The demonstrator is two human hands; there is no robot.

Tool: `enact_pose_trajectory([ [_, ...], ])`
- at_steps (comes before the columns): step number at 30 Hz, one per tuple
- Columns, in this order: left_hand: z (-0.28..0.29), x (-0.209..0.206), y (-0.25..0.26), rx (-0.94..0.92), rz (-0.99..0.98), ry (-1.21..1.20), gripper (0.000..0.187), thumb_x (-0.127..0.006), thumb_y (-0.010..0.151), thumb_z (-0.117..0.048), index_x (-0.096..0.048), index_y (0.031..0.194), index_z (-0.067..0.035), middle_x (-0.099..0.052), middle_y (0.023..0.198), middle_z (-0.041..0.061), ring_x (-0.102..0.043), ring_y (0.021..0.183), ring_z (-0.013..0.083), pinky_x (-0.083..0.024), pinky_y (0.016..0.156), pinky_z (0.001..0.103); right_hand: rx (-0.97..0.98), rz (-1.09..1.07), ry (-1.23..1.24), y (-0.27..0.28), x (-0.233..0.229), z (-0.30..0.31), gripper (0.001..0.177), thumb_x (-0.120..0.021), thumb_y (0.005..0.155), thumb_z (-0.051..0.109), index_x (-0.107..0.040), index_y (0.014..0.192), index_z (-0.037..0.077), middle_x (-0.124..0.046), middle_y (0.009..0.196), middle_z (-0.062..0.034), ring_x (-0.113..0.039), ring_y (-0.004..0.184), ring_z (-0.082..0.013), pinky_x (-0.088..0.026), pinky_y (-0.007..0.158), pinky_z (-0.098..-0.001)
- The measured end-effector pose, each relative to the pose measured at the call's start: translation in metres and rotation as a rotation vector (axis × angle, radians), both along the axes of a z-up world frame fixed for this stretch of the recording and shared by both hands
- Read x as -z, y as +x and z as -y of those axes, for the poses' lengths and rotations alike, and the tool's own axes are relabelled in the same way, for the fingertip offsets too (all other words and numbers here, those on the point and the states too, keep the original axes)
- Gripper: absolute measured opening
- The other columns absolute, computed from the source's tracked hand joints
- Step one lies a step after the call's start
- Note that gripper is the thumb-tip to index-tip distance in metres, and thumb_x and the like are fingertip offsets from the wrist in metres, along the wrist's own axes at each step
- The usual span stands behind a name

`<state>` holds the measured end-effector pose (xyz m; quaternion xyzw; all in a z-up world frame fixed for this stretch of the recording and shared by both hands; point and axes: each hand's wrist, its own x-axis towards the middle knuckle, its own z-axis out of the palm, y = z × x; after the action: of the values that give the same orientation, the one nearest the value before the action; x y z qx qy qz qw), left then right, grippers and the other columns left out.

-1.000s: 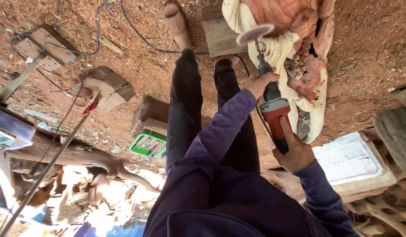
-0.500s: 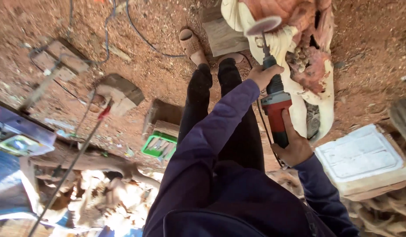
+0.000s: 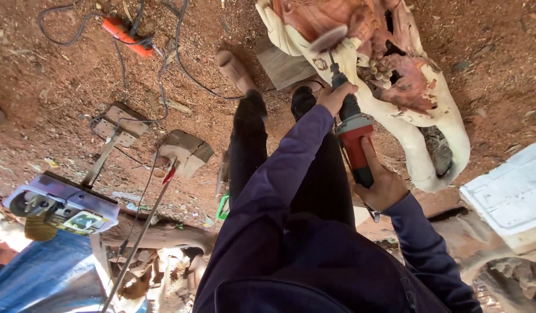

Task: Sanding a large, intricate wood carving using a handheld power sander to smooth the surface.

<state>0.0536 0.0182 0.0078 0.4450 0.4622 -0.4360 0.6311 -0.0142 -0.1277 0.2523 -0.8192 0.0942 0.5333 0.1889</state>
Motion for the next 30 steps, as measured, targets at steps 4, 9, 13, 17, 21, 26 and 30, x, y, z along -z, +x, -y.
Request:
enact_pose_trajectory([
  [4, -0.002, -0.002, 0.006, 0.011, -0.004, -0.041, 0.056, -0.089, 0.065, -0.046, -0.077, 0.095, 0.000, -0.072, 0.082, 0.021, -0.072, 0.081, 0.0303, -0.060, 0.070, 0.043, -0.002, -0.047, -0.046, 0.009, -0.002, -0.009, 0.113, -0.070, 0.069, 0.041, -0.016, 0.168, 0.047, -0.072, 0.117, -0.0211, -0.073, 0.100, -0.0448, -0.056, 0.094, -0.0525],
  [9, -0.023, -0.016, 0.026, 0.234, -0.063, -0.044, 0.094, -0.087, 0.062, -0.054, -0.063, 0.130, 0.007, -0.064, 0.119, 0.028, -0.065, 0.113, 0.0373, -0.056, 0.095, 0.050, 0.116, -0.130, -0.057, 0.015, -0.005, -0.038, 0.115, -0.073, 0.068, 0.046, -0.013, 0.167, 0.049, -0.073, 0.117, -0.0230, -0.071, 0.106, -0.0434, -0.053, 0.103, -0.0519],
  [13, -0.067, -0.059, 0.067, 0.407, -0.069, -0.051, 0.086, -0.083, 0.068, -0.053, -0.064, 0.129, 0.004, -0.067, 0.117, 0.025, -0.067, 0.109, 0.0349, -0.058, 0.092, 0.048, 0.334, -0.139, -0.009, 0.010, -0.005, -0.093, 0.120, -0.080, 0.063, 0.043, -0.018, 0.166, 0.045, -0.069, 0.127, -0.0230, -0.067, 0.116, -0.0428, -0.051, 0.105, -0.0493],
  [17, -0.098, -0.112, 0.131, 0.751, -0.080, -0.104, 0.097, -0.078, 0.067, -0.052, -0.054, 0.139, 0.008, -0.053, 0.139, 0.028, -0.055, 0.129, 0.0391, -0.048, 0.106, 0.054, 0.694, -0.194, -0.030, 0.013, -0.010, -0.174, 0.122, -0.081, 0.066, 0.043, -0.010, 0.166, 0.048, -0.070, 0.119, -0.0305, -0.066, 0.115, -0.0476, -0.048, 0.109, -0.0534],
  [21, -0.124, -0.112, 0.166, 1.058, -0.058, -0.090, 0.096, -0.073, 0.069, -0.054, -0.056, 0.141, 0.007, -0.057, 0.140, 0.029, -0.059, 0.129, 0.0431, -0.050, 0.103, 0.057, 1.052, -0.310, -0.040, 0.057, -0.016, -0.249, 0.125, -0.084, 0.066, 0.042, -0.007, 0.165, 0.050, -0.066, 0.126, -0.0326, -0.062, 0.123, -0.0450, -0.044, 0.114, -0.0507],
  [26, -0.142, -0.058, 0.166, 1.417, 0.010, -0.037, 0.095, -0.072, 0.065, -0.064, -0.063, 0.134, 0.001, -0.063, 0.133, 0.025, -0.064, 0.123, 0.0404, -0.055, 0.098, 0.058, 1.369, -0.238, 0.055, 0.080, -0.001, -0.315, 0.128, -0.085, 0.067, 0.038, -0.004, 0.165, 0.046, -0.064, 0.129, -0.0332, -0.061, 0.125, -0.0458, -0.044, 0.113, -0.0512],
  [30, -0.150, -0.036, 0.168, 1.673, 0.161, 0.051, 0.077, -0.071, 0.063, -0.065, -0.073, 0.112, -0.006, -0.073, 0.111, 0.015, -0.073, 0.107, 0.0314, -0.062, 0.085, 0.047, 1.539, -0.103, 0.156, 0.075, 0.026, -0.351, 0.129, -0.088, 0.069, 0.033, -0.003, 0.165, 0.045, -0.062, 0.132, -0.0330, -0.060, 0.126, -0.0479, -0.045, 0.109, -0.0514],
])
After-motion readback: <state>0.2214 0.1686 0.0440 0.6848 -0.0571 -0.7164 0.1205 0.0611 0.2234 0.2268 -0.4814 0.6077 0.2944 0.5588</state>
